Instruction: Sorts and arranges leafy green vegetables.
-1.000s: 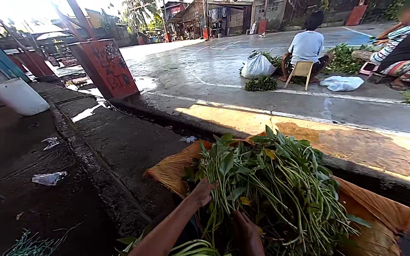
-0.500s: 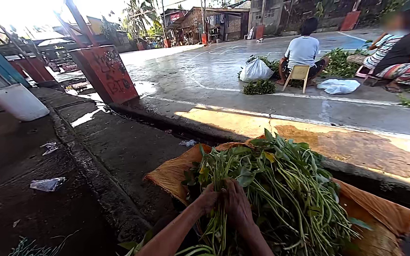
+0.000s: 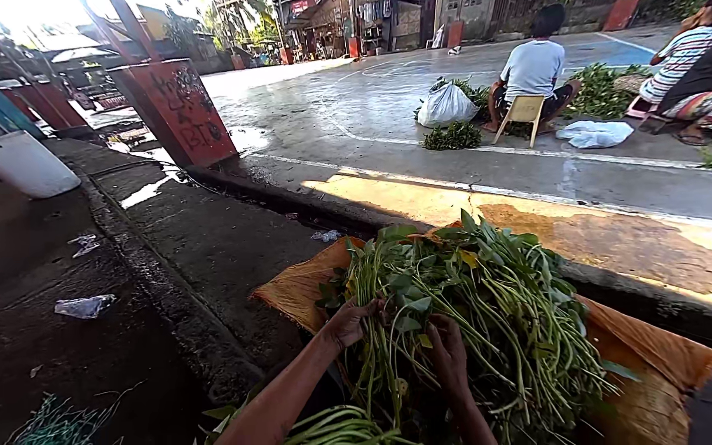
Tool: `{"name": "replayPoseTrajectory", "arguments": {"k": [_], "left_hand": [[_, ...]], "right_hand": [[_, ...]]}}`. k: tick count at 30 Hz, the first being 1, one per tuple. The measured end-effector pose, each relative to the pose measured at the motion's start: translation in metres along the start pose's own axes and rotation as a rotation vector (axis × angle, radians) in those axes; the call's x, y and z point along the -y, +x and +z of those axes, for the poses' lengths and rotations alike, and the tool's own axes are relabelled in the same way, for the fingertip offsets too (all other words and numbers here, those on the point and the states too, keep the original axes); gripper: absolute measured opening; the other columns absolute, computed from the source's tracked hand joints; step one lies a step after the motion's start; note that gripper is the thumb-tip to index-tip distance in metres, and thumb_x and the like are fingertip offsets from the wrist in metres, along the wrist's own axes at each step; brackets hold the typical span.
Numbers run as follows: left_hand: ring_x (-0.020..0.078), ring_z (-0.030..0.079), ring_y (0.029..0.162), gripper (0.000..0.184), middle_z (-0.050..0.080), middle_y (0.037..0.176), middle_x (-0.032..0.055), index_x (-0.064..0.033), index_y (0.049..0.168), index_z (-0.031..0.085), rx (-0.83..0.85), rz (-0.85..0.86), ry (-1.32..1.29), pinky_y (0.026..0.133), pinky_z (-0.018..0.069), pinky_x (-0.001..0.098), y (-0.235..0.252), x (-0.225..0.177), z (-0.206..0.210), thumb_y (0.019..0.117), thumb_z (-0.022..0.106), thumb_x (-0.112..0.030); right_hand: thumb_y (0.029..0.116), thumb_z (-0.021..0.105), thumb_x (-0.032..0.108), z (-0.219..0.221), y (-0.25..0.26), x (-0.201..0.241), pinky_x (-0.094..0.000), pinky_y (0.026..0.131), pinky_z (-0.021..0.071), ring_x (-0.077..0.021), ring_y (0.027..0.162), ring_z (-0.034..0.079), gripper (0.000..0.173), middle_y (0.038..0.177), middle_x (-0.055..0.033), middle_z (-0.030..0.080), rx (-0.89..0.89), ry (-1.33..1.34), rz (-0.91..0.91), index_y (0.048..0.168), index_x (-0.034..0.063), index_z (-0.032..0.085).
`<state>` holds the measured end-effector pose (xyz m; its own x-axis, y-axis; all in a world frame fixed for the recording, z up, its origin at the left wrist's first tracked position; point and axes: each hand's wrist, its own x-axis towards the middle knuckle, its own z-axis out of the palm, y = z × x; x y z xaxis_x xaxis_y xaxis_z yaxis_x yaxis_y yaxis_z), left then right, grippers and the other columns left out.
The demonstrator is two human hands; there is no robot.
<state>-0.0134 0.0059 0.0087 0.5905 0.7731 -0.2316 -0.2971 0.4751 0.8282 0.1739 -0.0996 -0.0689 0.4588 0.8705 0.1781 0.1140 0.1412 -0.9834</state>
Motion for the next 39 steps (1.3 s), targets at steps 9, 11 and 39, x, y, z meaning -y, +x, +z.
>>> {"name": "replayPoseTrajectory", "arguments": {"k": [9, 11, 39], "left_hand": [[0.0204, 0.070, 0.081, 0.013, 0.066, 0.096, 0.0101, -0.0060, 0.116, 0.052, -0.487, 0.178, -0.284, 0.075, 0.0610, 0.0349, 0.006, -0.004, -0.003, 0.1090, 0.040, -0.007], [0.0230, 0.072, 0.089, 0.015, 0.068, 0.105, 0.0134, -0.0053, 0.122, 0.048, -0.535, 0.158, -0.332, 0.081, 0.0609, 0.0372, 0.006, -0.004, -0.004, 0.1085, 0.041, -0.006], [0.0164, 0.060, 0.064, 0.009, 0.057, 0.080, 0.0067, -0.0053, 0.104, 0.051, -0.614, 0.141, -0.163, 0.064, 0.0569, 0.0317, 0.013, 0.012, -0.002, 0.1078, 0.042, -0.005]], "right_hand": [[0.1006, 0.056, 0.026, -0.002, -0.036, -0.018, -0.0289, 0.088, 0.0528, -0.0129, 0.103, 0.061, 0.043, 0.125, -0.0111, 0.060, 0.581, 0.038, 0.181, 0.139, 0.0062, 0.059], [0.1006, 0.056, 0.025, -0.003, -0.037, -0.011, -0.0285, 0.085, 0.0507, -0.0136, 0.100, 0.058, 0.036, 0.117, -0.0105, 0.059, 0.618, 0.004, 0.204, 0.131, 0.0056, 0.063], [0.1012, 0.061, 0.026, -0.069, -0.091, -0.029, -0.0555, 0.085, 0.0559, -0.0422, 0.098, 0.068, 0.031, 0.101, -0.0235, 0.068, 0.337, -0.859, -0.011, 0.100, -0.0021, 0.074]]}}
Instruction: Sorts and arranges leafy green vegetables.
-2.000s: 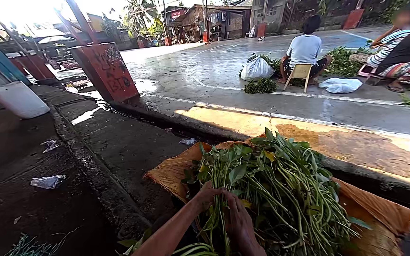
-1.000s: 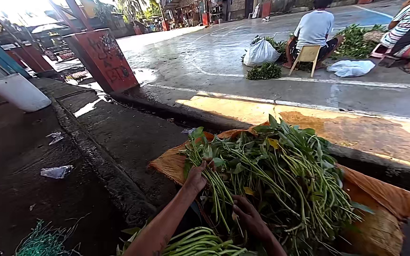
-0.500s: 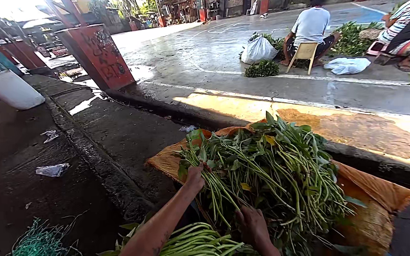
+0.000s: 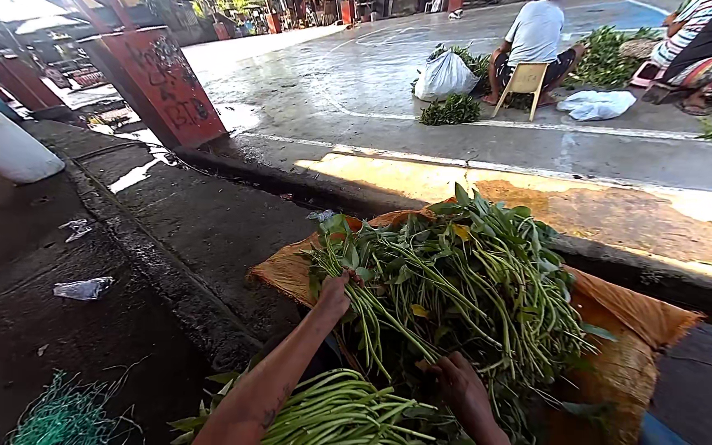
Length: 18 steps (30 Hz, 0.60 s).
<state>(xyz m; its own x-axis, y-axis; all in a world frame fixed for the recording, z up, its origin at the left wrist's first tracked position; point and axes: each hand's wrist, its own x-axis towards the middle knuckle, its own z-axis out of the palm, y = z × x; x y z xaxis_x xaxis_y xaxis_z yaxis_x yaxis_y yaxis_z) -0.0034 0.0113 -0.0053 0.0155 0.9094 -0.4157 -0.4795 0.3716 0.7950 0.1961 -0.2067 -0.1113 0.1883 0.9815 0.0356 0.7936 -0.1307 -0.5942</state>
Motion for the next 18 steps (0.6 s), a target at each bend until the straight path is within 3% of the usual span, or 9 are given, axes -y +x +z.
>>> {"name": "replayPoseTrajectory", "arguments": {"k": [2, 3, 6, 8, 12, 14, 16, 18], "left_hand": [[0.0164, 0.061, 0.066, 0.008, 0.057, 0.081, 0.0068, -0.0057, 0.106, 0.050, 0.018, -0.023, -0.017, 0.066, 0.0579, 0.0324, -0.002, 0.001, 0.001, 0.1081, 0.042, -0.006], [0.0162, 0.061, 0.066, 0.008, 0.057, 0.082, 0.0068, -0.0057, 0.106, 0.050, 0.038, -0.028, -0.020, 0.065, 0.0583, 0.0321, -0.002, 0.000, 0.001, 0.1081, 0.043, -0.007], [0.0162, 0.061, 0.065, 0.010, 0.057, 0.082, 0.0066, -0.0058, 0.108, 0.049, 0.119, -0.018, 0.008, 0.063, 0.0580, 0.0308, -0.003, -0.001, 0.000, 0.1090, 0.040, -0.007], [0.0155, 0.061, 0.063, 0.010, 0.058, 0.081, 0.0063, -0.0059, 0.108, 0.050, 0.085, 0.003, 0.010, 0.061, 0.0571, 0.0300, -0.004, -0.002, 0.001, 0.1091, 0.039, -0.007], [0.0159, 0.058, 0.062, 0.008, 0.054, 0.081, 0.0074, -0.0042, 0.108, 0.048, -0.109, -0.070, 0.011, 0.061, 0.0565, 0.0304, -0.003, -0.002, -0.001, 0.1090, 0.040, -0.007], [0.0168, 0.059, 0.062, 0.008, 0.055, 0.080, 0.0087, -0.0027, 0.109, 0.048, -0.133, -0.120, 0.042, 0.062, 0.0573, 0.0311, -0.005, 0.003, -0.001, 0.1085, 0.041, -0.006], [0.0171, 0.060, 0.063, 0.007, 0.056, 0.081, 0.0090, -0.0025, 0.109, 0.048, -0.091, -0.123, 0.076, 0.063, 0.0573, 0.0318, -0.007, 0.009, 0.004, 0.1079, 0.041, -0.005], [0.0170, 0.061, 0.064, 0.006, 0.056, 0.083, 0.0083, -0.0034, 0.110, 0.048, -0.027, -0.102, 0.094, 0.064, 0.0580, 0.0321, -0.010, 0.012, 0.009, 0.1075, 0.042, -0.004]], "right_hand": [[0.1082, 0.049, 0.031, -0.007, 0.010, 0.008, -0.0551, 0.098, 0.0507, -0.0398, 0.114, 0.064, 0.039, 0.123, -0.0230, 0.064, 0.405, 0.006, 0.103, 0.118, -0.0013, 0.068], [0.1096, 0.045, 0.033, -0.003, 0.016, 0.009, -0.0551, 0.102, 0.0485, -0.0393, 0.117, 0.063, 0.043, 0.127, -0.0233, 0.063, 0.548, 0.033, 0.080, 0.121, -0.0024, 0.066], [0.1094, 0.045, 0.029, 0.014, 0.018, 0.009, -0.0539, 0.104, 0.0466, -0.0403, 0.114, 0.062, 0.043, 0.124, -0.0273, 0.062, 0.665, 0.199, -0.047, 0.121, -0.0066, 0.066], [0.1058, 0.050, 0.024, 0.023, 0.011, 0.001, -0.0469, 0.094, 0.0507, -0.0328, 0.099, 0.064, 0.037, 0.109, -0.0233, 0.064, 0.470, 0.372, -0.076, 0.108, -0.0074, 0.069], [0.1020, 0.044, 0.018, 0.008, 0.009, -0.011, -0.0235, 0.070, 0.0525, -0.0045, 0.074, 0.059, 0.031, 0.087, -0.0005, 0.063, -0.046, 0.785, -0.064, 0.092, 0.0019, 0.068], [0.1039, 0.038, 0.015, -0.006, 0.016, -0.008, -0.0209, 0.063, 0.0516, -0.0030, 0.068, 0.058, 0.033, 0.085, 0.0036, 0.063, -0.187, 0.973, 0.034, 0.089, 0.0054, 0.066], [0.1068, 0.031, 0.013, -0.015, 0.028, 0.003, -0.0196, 0.055, 0.0502, -0.0036, 0.058, 0.056, 0.039, 0.078, 0.0029, 0.065, -0.337, 1.163, 0.202, 0.087, 0.0045, 0.064], [0.1116, 0.031, 0.016, -0.020, 0.044, 0.015, -0.0192, 0.046, 0.0445, -0.0047, 0.048, 0.050, 0.043, 0.068, 0.0012, 0.061, -0.467, 1.290, 0.413, 0.085, 0.0024, 0.062]]}}
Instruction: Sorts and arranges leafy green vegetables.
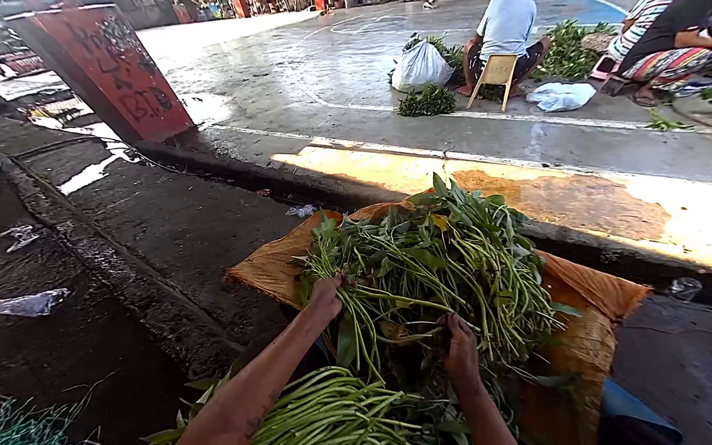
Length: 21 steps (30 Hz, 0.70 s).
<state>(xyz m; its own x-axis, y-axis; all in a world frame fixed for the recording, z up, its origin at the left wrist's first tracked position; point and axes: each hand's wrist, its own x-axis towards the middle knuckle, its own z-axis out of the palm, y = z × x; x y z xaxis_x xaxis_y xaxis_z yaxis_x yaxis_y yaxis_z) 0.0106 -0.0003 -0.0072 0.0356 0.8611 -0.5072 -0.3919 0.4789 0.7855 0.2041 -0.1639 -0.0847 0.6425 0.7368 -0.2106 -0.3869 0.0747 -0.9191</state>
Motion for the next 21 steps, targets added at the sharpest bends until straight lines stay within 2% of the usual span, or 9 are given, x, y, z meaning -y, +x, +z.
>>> {"name": "replayPoseTrajectory", "arguments": {"k": [3, 5, 6, 9, 12, 14, 16, 19, 21], "left_hand": [[0.0164, 0.061, 0.064, 0.007, 0.057, 0.081, 0.0068, -0.0047, 0.108, 0.048, 0.096, 0.080, 0.019, 0.065, 0.0580, 0.0321, -0.002, -0.002, 0.007, 0.1080, 0.041, -0.004], [0.0153, 0.061, 0.064, 0.010, 0.058, 0.079, 0.0049, -0.0057, 0.107, 0.050, 0.157, 0.158, 0.026, 0.065, 0.0580, 0.0312, -0.002, -0.006, 0.007, 0.1078, 0.040, -0.003], [0.0150, 0.061, 0.065, 0.010, 0.058, 0.080, 0.0045, -0.0060, 0.108, 0.050, 0.183, 0.187, 0.038, 0.066, 0.0579, 0.0309, -0.002, -0.009, 0.006, 0.1077, 0.041, -0.002], [0.0143, 0.061, 0.065, 0.011, 0.058, 0.081, 0.0041, -0.0058, 0.109, 0.051, 0.251, 0.219, 0.086, 0.065, 0.0575, 0.0297, -0.004, -0.011, 0.006, 0.1079, 0.041, -0.003], [0.0122, 0.059, 0.060, 0.014, 0.057, 0.076, 0.0028, -0.0062, 0.103, 0.052, 0.192, 0.166, 0.041, 0.060, 0.0560, 0.0270, -0.001, -0.013, 0.002, 0.1086, 0.039, -0.005], [0.0112, 0.058, 0.059, 0.012, 0.057, 0.076, 0.0033, -0.0049, 0.103, 0.051, 0.064, 0.091, 0.028, 0.058, 0.0555, 0.0258, 0.004, -0.014, -0.005, 0.1079, 0.040, -0.005], [0.0118, 0.059, 0.060, 0.011, 0.057, 0.076, 0.0044, -0.0035, 0.105, 0.050, 0.010, 0.030, 0.039, 0.058, 0.0553, 0.0266, 0.005, -0.010, -0.006, 0.1051, 0.040, -0.002], [0.0081, 0.063, 0.061, 0.015, 0.062, 0.074, 0.0008, -0.0061, 0.103, 0.052, 0.096, 0.031, 0.092, 0.059, 0.0577, 0.0238, 0.003, -0.001, -0.003, 0.1066, 0.038, -0.003], [0.0063, 0.064, 0.060, 0.017, 0.062, 0.072, -0.0009, -0.0076, 0.102, 0.052, 0.159, 0.068, 0.094, 0.057, 0.0583, 0.0218, 0.011, -0.003, -0.004, 0.1078, 0.037, -0.004]], "right_hand": [[0.1118, 0.037, 0.016, 0.010, 0.021, 0.003, -0.0241, 0.053, 0.0457, -0.0099, 0.053, 0.051, 0.039, 0.069, -0.0036, 0.057, -0.126, -0.404, -0.004, 0.088, -0.0007, 0.063], [0.1091, 0.041, 0.015, 0.004, 0.028, 0.013, -0.0480, 0.092, 0.0519, -0.0309, 0.100, 0.067, 0.034, 0.107, -0.0198, 0.070, 0.070, -1.074, -0.015, 0.110, -0.0044, 0.070], [0.1077, 0.042, 0.016, 0.005, 0.027, 0.020, -0.0568, 0.102, 0.0483, -0.0378, 0.119, 0.064, 0.035, 0.126, -0.0226, 0.066, 0.263, -1.384, 0.057, 0.122, -0.0022, 0.067], [0.1007, 0.053, 0.008, 0.012, 0.002, 0.016, -0.0692, 0.098, 0.0459, -0.0508, 0.122, 0.058, 0.031, 0.134, -0.0292, 0.060, 0.900, -1.786, 0.123, 0.127, -0.0036, 0.064], [0.0903, 0.067, -0.002, -0.010, -0.029, 0.018, -0.0611, 0.089, 0.0515, -0.0461, 0.105, 0.065, 0.021, 0.116, -0.0264, 0.065, 1.371, -1.490, -0.457, 0.110, -0.0073, 0.068], [0.0904, 0.066, 0.002, -0.028, -0.035, 0.025, -0.0500, 0.078, 0.0577, -0.0374, 0.089, 0.069, 0.006, 0.098, -0.0211, 0.068, 1.235, -1.068, -0.859, 0.092, -0.0035, 0.069], [0.1036, 0.051, 0.013, -0.035, -0.040, 0.041, -0.0338, 0.074, 0.0566, -0.0250, 0.082, 0.066, 0.026, 0.089, -0.0171, 0.065, 0.855, -0.739, -0.940, 0.085, -0.0013, 0.063], [0.1081, 0.044, 0.023, -0.041, -0.053, 0.042, -0.0224, 0.075, 0.0514, -0.0094, 0.081, 0.060, 0.039, 0.088, -0.0095, 0.062, 0.416, -0.551, -0.662, 0.088, -0.0029, 0.065], [0.1063, 0.045, 0.016, -0.057, -0.058, 0.033, -0.0338, 0.081, 0.0538, -0.0188, 0.086, 0.063, 0.031, 0.103, -0.0159, 0.065, 0.417, -0.763, -0.265, 0.109, -0.0010, 0.070]]}}
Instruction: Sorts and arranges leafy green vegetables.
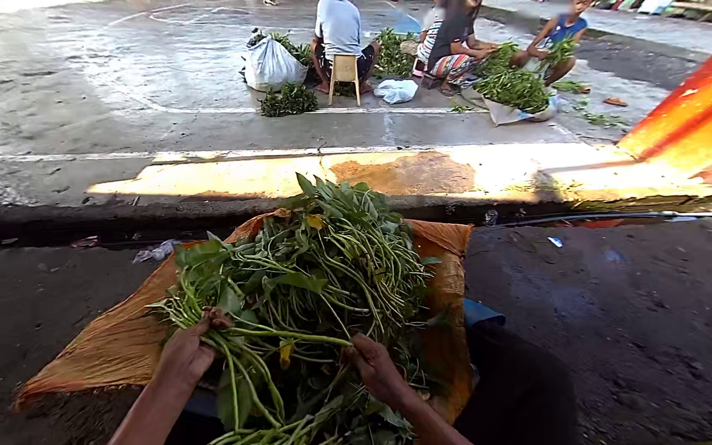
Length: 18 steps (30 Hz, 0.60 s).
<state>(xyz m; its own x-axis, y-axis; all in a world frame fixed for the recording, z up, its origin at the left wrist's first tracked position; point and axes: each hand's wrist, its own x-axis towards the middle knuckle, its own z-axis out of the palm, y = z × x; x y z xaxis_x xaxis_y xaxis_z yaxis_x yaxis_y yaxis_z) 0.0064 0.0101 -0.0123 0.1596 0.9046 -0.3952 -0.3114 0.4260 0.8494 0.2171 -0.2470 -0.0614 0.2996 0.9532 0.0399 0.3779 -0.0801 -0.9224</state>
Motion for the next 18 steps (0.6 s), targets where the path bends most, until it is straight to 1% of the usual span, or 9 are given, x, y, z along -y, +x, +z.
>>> {"name": "replayPoseTrajectory", "arguments": {"k": [1, 2, 4, 5, 7, 8, 10, 14, 18], "left_hand": [[0.0053, 0.063, 0.059, 0.017, 0.062, 0.072, -0.0019, -0.0081, 0.103, 0.051, 0.026, 0.027, 0.005, 0.057, 0.0580, 0.0211, 0.005, -0.001, -0.002, 0.1077, 0.036, -0.003], [0.0048, 0.063, 0.058, 0.017, 0.062, 0.071, -0.0028, -0.0083, 0.104, 0.050, 0.045, 0.054, 0.004, 0.056, 0.0579, 0.0208, 0.010, -0.004, -0.003, 0.1080, 0.034, -0.002], [0.0045, 0.064, 0.058, 0.018, 0.062, 0.070, -0.0034, -0.0084, 0.104, 0.050, 0.059, 0.086, -0.014, 0.058, 0.0589, 0.0204, 0.017, -0.007, -0.008, 0.1088, 0.034, -0.003], [0.0046, 0.065, 0.059, 0.019, 0.063, 0.070, -0.0036, -0.0081, 0.103, 0.051, 0.059, 0.089, -0.026, 0.058, 0.0595, 0.0205, 0.020, -0.007, -0.009, 0.1094, 0.033, -0.004], [0.0051, 0.065, 0.060, 0.020, 0.063, 0.071, -0.0037, -0.0084, 0.103, 0.052, 0.052, 0.078, -0.039, 0.060, 0.0598, 0.0210, 0.021, -0.005, -0.010, 0.1099, 0.033, -0.005], [0.0051, 0.065, 0.060, 0.019, 0.063, 0.070, -0.0038, -0.0086, 0.103, 0.051, 0.046, 0.069, -0.042, 0.060, 0.0600, 0.0210, 0.022, -0.005, -0.010, 0.1100, 0.034, -0.006], [0.0048, 0.065, 0.058, 0.020, 0.063, 0.069, -0.0043, -0.0090, 0.101, 0.051, 0.023, 0.065, -0.040, 0.058, 0.0597, 0.0206, 0.022, -0.004, -0.012, 0.1102, 0.033, -0.006], [0.0047, 0.064, 0.058, 0.024, 0.062, 0.067, -0.0060, -0.0102, 0.100, 0.051, 0.008, 0.066, -0.036, 0.060, 0.0596, 0.0211, 0.026, -0.007, -0.018, 0.1112, 0.031, -0.009], [0.0051, 0.065, 0.058, 0.026, 0.061, 0.067, -0.0059, -0.0102, 0.100, 0.050, 0.016, 0.064, -0.039, 0.060, 0.0598, 0.0217, 0.026, -0.006, -0.026, 0.1122, 0.028, -0.011]], "right_hand": [[0.1061, 0.047, 0.012, -0.010, -0.004, 0.000, -0.0469, 0.093, 0.0542, -0.0322, 0.103, 0.066, 0.033, 0.126, -0.0238, 0.061, 0.177, -0.113, 0.195, 0.132, 0.0046, 0.066], [0.1046, 0.051, 0.011, -0.018, -0.008, 0.002, -0.0557, 0.099, 0.0515, -0.0402, 0.114, 0.063, 0.042, 0.140, -0.0267, 0.053, 0.272, -0.217, 0.330, 0.146, 0.0139, 0.057], [0.1033, 0.057, 0.019, -0.041, -0.021, 0.016, -0.0586, 0.095, 0.0530, -0.0410, 0.113, 0.064, 0.048, 0.142, -0.0223, 0.054, 0.150, -0.430, 0.419, 0.151, 0.0230, 0.052], [0.1029, 0.057, 0.023, -0.059, -0.030, 0.030, -0.0568, 0.088, 0.0556, -0.0382, 0.106, 0.068, 0.044, 0.131, -0.0194, 0.062, -0.037, -0.542, 0.377, 0.147, 0.0221, 0.058], [0.0967, 0.063, 0.023, -0.097, -0.041, 0.050, -0.0472, 0.062, 0.0590, -0.0282, 0.072, 0.071, 0.029, 0.089, -0.0121, 0.072, -0.597, -0.779, 0.047, 0.121, 0.0142, 0.077], [0.0944, 0.064, 0.023, -0.119, -0.041, 0.061, -0.0409, 0.052, 0.0545, -0.0225, 0.059, 0.065, 0.025, 0.075, -0.0080, 0.068, -0.837, -0.859, -0.137, 0.110, 0.0114, 0.079], [0.0948, 0.066, 0.021, -0.155, -0.037, 0.095, -0.0310, 0.045, 0.0427, -0.0167, 0.049, 0.051, 0.022, 0.064, -0.0067, 0.059, -1.110, -0.924, -0.395, 0.104, 0.0051, 0.078], [0.0927, 0.071, 0.012, -0.169, -0.017, 0.151, -0.0199, 0.050, 0.0357, -0.0078, 0.051, 0.043, 0.014, 0.062, -0.0035, 0.054, -1.295, -0.860, -0.708, 0.098, 0.0010, 0.077], [0.0926, 0.071, 0.011, -0.169, -0.007, 0.169, -0.0161, 0.047, 0.0337, -0.0024, 0.050, 0.041, 0.013, 0.063, -0.0011, 0.055, -1.359, -0.756, -0.749, 0.098, 0.0000, 0.077]]}}
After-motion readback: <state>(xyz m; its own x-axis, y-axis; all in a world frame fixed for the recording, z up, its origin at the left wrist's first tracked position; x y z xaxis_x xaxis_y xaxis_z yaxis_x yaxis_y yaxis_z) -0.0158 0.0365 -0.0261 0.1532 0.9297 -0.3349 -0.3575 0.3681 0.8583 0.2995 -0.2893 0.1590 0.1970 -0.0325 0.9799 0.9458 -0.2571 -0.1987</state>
